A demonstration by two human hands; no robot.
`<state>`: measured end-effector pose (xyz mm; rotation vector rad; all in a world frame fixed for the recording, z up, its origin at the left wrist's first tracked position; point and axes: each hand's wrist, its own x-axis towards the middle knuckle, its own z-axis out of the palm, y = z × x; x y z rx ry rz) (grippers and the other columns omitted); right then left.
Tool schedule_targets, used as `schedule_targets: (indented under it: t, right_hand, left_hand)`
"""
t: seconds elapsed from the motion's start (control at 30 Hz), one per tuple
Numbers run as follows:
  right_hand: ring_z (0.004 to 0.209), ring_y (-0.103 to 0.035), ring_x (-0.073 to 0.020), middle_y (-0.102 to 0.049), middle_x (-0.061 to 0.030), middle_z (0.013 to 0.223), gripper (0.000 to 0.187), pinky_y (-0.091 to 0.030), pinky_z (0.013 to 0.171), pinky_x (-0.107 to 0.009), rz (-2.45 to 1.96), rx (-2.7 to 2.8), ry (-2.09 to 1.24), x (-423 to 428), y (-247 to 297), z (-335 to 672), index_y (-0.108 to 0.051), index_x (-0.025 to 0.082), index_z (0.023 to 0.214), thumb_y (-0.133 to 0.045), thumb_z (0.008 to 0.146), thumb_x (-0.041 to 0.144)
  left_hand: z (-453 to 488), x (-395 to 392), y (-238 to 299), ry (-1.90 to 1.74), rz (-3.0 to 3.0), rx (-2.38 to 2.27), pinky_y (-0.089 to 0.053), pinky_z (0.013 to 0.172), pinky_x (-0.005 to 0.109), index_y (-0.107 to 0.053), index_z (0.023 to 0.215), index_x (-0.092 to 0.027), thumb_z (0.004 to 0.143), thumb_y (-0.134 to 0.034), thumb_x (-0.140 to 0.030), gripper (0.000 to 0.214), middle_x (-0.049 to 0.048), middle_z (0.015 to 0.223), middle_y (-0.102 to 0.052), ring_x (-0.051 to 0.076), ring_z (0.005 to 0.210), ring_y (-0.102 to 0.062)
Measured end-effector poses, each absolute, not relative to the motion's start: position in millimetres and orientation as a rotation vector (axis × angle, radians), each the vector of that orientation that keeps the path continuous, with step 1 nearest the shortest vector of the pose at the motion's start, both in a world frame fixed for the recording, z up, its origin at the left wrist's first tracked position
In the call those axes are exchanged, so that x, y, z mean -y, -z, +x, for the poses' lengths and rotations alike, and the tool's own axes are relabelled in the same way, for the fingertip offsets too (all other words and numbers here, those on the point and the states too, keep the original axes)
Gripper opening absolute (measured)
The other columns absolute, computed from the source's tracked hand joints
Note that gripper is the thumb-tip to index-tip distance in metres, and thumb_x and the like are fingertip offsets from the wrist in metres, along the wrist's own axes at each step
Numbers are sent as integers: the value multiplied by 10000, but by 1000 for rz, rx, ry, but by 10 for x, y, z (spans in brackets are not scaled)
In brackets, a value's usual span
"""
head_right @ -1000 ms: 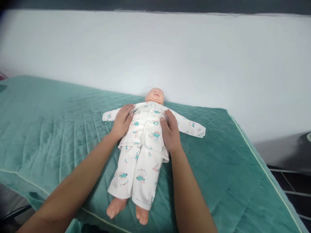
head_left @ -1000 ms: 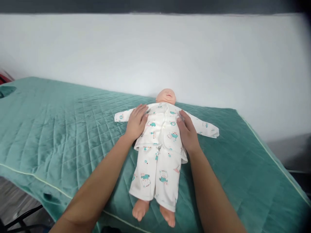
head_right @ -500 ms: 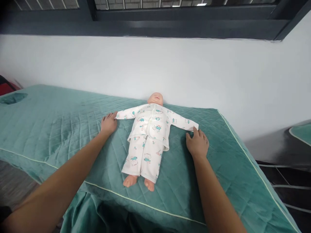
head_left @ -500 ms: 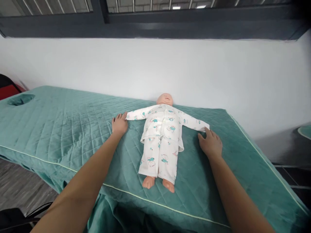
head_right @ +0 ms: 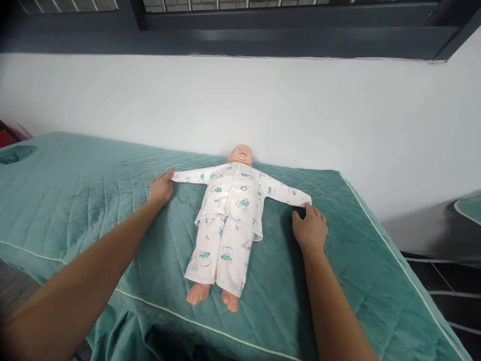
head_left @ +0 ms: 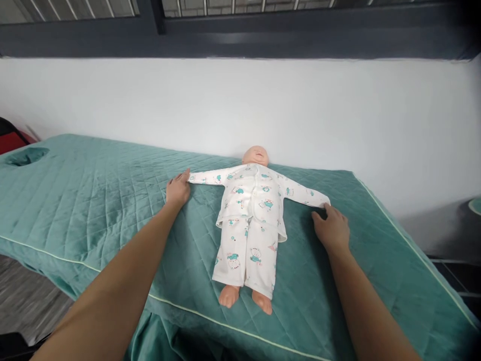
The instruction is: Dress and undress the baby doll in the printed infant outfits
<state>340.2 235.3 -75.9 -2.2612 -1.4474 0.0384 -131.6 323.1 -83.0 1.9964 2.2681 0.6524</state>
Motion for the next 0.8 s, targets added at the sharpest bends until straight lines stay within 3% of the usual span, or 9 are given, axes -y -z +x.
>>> schedule_targets:
  t: [0.27,0.47,0.6,0.8]
  right_hand:
    - [1275,-586,-327,-662,-157,1356,529,-416,1117,-492,-1997,1269,-45,-2260,853,3426,-682,134,1303,-497,843,321]
    - [1320,-548,-347,-638,-205,1371,568,-408,1130,-513,-2057,1318,-50,-2160,830,3278,-623,80,1361,-509,867,336]
    - [1396,-480,-329,-565,-224,1455,592,-341,1187,-492,-2042,1486,-23,-2009,833,3143,-593,46,1367,-497,861,339]
    - [1305,-566,-321,-620,-168,1407,456,-424,1117,-518,-1777,1700,-95,-1388,844,2716,-655,144,1255,-480,927,408]
  left_hand:
    - [-1310,-3321,833,-626,2002,-2310,-362,1185,522,-411,1560,-254,948,-339,-178,621,105,1472,-589,296,1383,-529]
    - [-1244,-3232,859,-644,1915,-2357,-298,1226,550,-567,1435,-222,908,-385,-128,565,98,1536,-523,282,1483,-412]
    - [-1076,-2964,862,-731,1794,-2425,-288,1231,558,-471,1498,-141,898,-407,-133,604,168,1600,-417,307,1497,-384]
    - [-699,-2228,835,-843,1831,-2250,-293,1241,543,-524,1422,-123,932,-438,-209,505,182,1591,-426,312,1489,-397]
